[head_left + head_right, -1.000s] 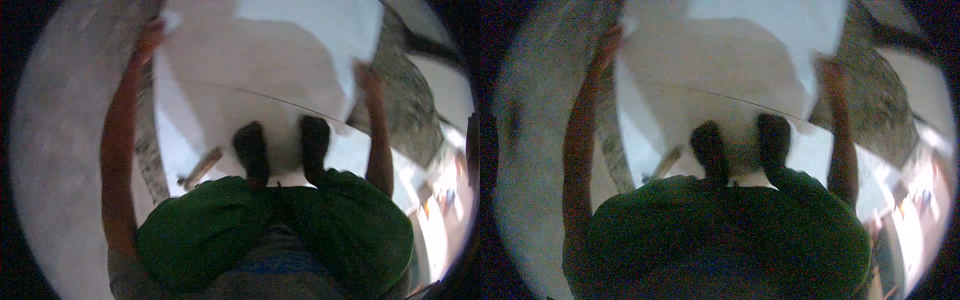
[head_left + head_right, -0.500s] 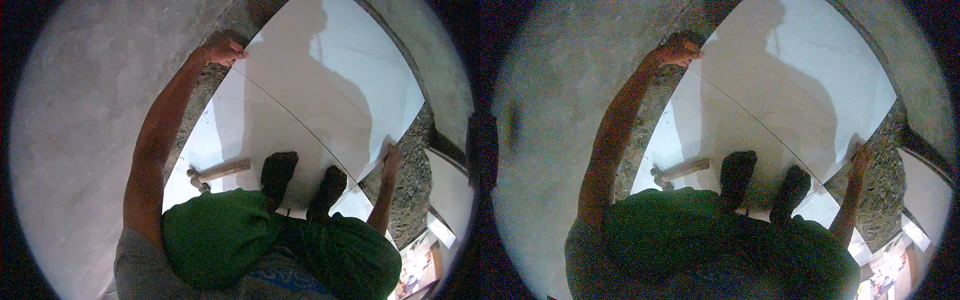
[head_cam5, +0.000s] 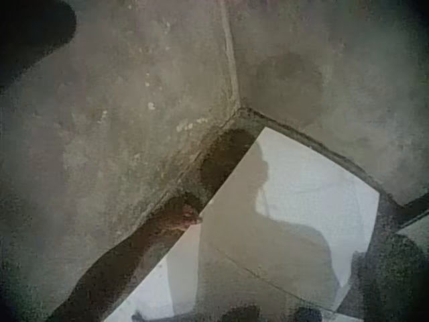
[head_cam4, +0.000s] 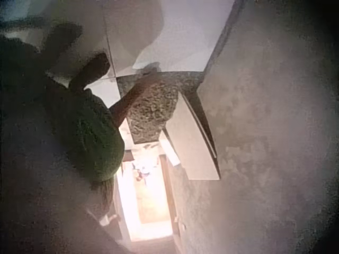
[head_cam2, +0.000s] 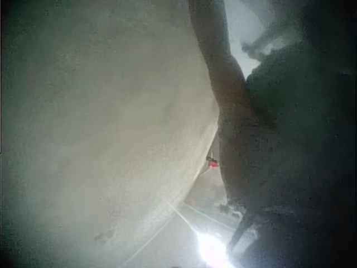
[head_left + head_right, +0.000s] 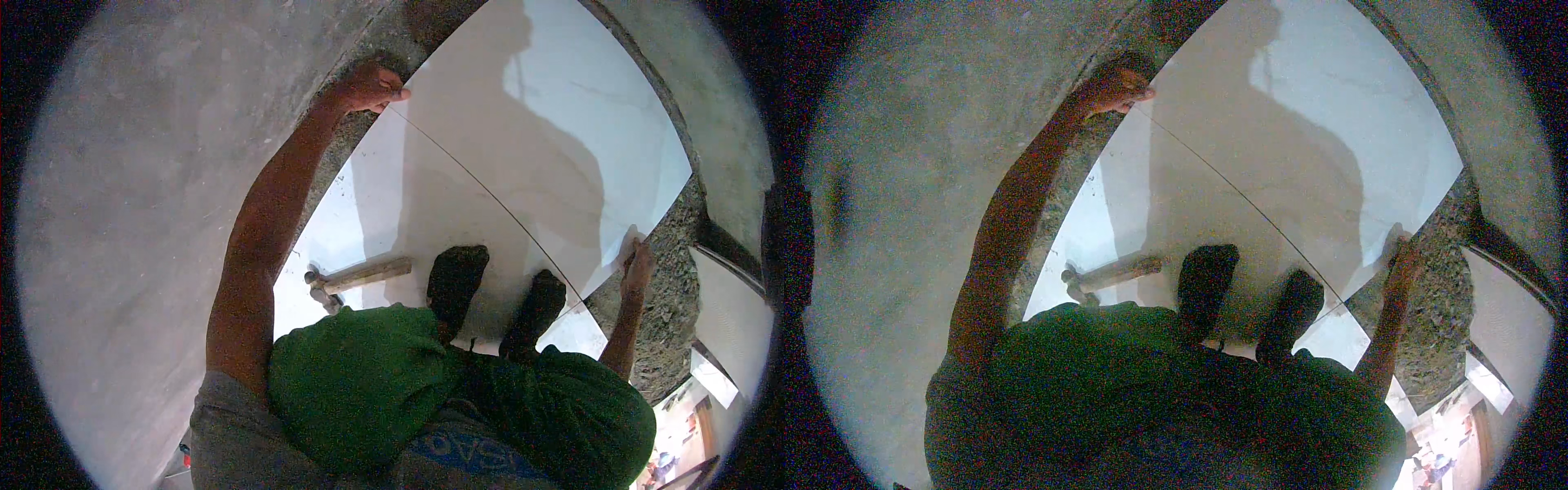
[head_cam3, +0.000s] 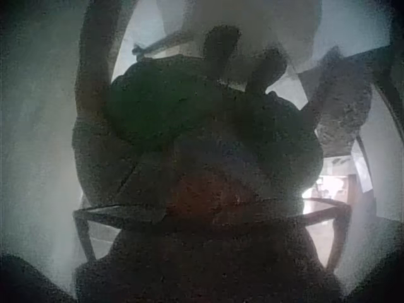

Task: The person places a large tile onto a bed of mortar, adjusts its position to align with an adjacent tile, and uses a tape measure to mark distances. The person then uses a hammer and a chisel to chip away material at the edge of the floor space.

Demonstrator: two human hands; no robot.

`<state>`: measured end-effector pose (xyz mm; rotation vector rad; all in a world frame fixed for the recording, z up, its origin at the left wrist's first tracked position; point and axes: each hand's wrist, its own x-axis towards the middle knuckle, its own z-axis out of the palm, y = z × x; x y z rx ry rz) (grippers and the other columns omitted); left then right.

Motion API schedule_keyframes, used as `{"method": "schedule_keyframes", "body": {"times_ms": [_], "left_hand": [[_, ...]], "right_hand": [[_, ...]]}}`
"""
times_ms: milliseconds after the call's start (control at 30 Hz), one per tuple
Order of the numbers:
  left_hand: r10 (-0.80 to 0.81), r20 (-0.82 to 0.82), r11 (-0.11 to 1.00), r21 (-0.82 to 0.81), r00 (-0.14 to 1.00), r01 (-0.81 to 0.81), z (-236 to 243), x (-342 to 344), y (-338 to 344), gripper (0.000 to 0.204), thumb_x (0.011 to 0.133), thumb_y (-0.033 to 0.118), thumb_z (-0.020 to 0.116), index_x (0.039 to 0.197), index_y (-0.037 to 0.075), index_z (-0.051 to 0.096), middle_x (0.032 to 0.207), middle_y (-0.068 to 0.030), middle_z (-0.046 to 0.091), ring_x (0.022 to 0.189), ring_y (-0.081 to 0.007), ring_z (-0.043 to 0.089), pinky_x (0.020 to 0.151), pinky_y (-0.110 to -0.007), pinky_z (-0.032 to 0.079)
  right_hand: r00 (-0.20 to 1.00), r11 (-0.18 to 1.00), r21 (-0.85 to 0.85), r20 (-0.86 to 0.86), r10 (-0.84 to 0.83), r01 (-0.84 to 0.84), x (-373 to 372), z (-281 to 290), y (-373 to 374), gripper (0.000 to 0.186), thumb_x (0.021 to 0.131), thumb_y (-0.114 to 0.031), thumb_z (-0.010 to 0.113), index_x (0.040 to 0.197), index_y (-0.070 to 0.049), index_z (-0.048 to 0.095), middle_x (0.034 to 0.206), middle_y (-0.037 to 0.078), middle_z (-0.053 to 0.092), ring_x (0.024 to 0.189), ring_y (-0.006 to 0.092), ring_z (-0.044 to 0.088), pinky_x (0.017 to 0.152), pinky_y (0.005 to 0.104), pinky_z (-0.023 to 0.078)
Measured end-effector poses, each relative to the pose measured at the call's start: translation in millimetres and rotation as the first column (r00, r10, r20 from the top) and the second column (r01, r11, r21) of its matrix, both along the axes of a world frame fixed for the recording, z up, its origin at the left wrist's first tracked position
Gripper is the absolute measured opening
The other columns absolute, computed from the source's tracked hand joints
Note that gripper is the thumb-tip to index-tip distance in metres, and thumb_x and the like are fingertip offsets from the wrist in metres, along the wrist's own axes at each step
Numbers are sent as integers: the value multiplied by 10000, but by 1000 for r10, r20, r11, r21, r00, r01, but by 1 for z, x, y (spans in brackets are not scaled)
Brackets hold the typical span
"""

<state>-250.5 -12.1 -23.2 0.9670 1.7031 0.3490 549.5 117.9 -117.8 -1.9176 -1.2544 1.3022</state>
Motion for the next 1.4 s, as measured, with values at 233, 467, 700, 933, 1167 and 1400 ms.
{"method": "schedule_keyframes", "body": {"times_ms": [233,467,700,933,1167,1400], "left_hand": [[108,295,993,-78,949,-89,-19,-31,-16,508,932,487,696,1287,127,644,1260,-51,611,1178,-209,596,1021,-449,512],[42,158,998,-41,987,-36,5,-26,-6,628,871,449,792,1333,93,559,1309,-66,575,1175,-202,593,969,-379,520],[14,20,957,-291,1000,-8,-26,-56,6,664,877,479,778,1353,85,533,1368,-70,559,1189,-207,582,995,-408,498],[32,-48,970,-240,998,-43,-37,-77,1,668,889,456,770,1387,88,521,1405,-89,534,1283,-218,533,1096,-441,421],[234,235,937,-313,943,-155,-49,-104,4,601,922,418,745,1380,100,521,1374,-85,547,1279,-209,539,1102,-455,420],[214,54,943,-270,975,-192,-62,-100,2,610,926,445,732,1375,86,528,1357,-92,567,1253,-206,555,1079,-463,448]], "right_hand": [[936,946,10,151,318,-323,-19,31,-10,373,958,-373,657,1150,-55,692,934,59,650,827,170,629,779,358,550],[947,941,-140,43,318,-310,-43,55,-46,351,953,-343,691,1087,-19,718,817,99,680,760,179,695,784,369,628],[924,908,-276,124,360,-317,-89,120,-88,291,920,-266,752,1025,5,747,747,66,670,626,141,617,554,307,533],[989,930,-336,-31,145,-147,-98,133,-106,277,914,-256,762,926,18,723,712,48,642,605,100,572,531,281,498],[972,954,-192,-5,235,-232,-91,113,-119,319,943,-281,711,918,36,690,726,60,638,645,121,596,596,320,540],[924,936,-121,161,347,-331,-85,100,-121,320,946,-286,696,952,33,691,742,70,645,687,148,611,658,334,545]]}}
